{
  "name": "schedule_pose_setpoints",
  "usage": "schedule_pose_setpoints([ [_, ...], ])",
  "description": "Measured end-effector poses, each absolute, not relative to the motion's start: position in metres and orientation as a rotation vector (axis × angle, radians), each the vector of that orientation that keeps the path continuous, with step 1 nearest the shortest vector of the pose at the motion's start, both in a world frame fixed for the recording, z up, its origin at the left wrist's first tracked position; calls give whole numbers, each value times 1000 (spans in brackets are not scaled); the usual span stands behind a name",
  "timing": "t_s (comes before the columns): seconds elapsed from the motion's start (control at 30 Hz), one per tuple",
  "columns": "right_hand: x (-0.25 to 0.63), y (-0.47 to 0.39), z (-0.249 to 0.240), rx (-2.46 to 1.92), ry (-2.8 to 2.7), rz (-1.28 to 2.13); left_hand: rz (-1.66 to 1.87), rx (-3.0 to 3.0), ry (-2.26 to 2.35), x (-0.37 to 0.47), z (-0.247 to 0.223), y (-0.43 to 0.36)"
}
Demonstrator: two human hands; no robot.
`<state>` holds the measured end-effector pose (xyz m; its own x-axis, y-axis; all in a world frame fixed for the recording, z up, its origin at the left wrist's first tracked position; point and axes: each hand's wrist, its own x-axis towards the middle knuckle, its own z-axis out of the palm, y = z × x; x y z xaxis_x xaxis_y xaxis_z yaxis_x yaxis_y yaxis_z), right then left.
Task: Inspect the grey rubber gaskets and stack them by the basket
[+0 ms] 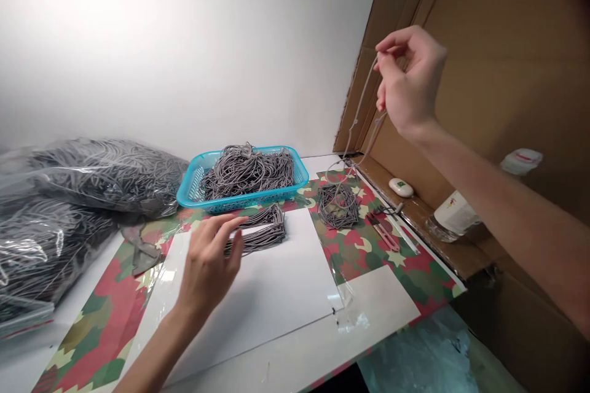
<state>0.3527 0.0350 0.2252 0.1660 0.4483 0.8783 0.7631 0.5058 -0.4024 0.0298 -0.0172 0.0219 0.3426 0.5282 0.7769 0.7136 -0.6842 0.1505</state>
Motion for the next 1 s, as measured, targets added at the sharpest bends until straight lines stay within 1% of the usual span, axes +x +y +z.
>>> schedule_pose_setpoints([
  [0.07, 341, 29, 223, -1053, -1463, -249, -1381, -2538, -1161, 59, 28, -23],
  [0.13, 329, 20, 221, -1000, -1446, -146, -1434, -2795, -1237, 93, 33, -24],
  [0.23, 312, 5, 221, -947, -1445, 27, -1599, -3142, -1481, 142, 37, -15],
  [0.37, 301, -16, 225, -900, -1516, 121, -1683, -3169, -1566, 183, 38, 6],
  [0.43, 301, -24, 226, -889, -1548, 118, -1652, -3211, -1597, 190, 39, 12],
  [0.57, 311, -34, 231, -789, -1524, 61, -1556, -3300, -1700, 187, 36, 12],
  [0.77, 330, -39, 240, -730, -1377, -12, -1518, -3341, -1913, 167, 30, -4],
  [0.87, 333, -38, 239, -745, -1385, 32, -1538, -3359, -1899, 148, 45, -16],
  [1.0, 328, -37, 229, -788, -1444, 113, -1535, -3366, -1815, 105, 84, -35],
])
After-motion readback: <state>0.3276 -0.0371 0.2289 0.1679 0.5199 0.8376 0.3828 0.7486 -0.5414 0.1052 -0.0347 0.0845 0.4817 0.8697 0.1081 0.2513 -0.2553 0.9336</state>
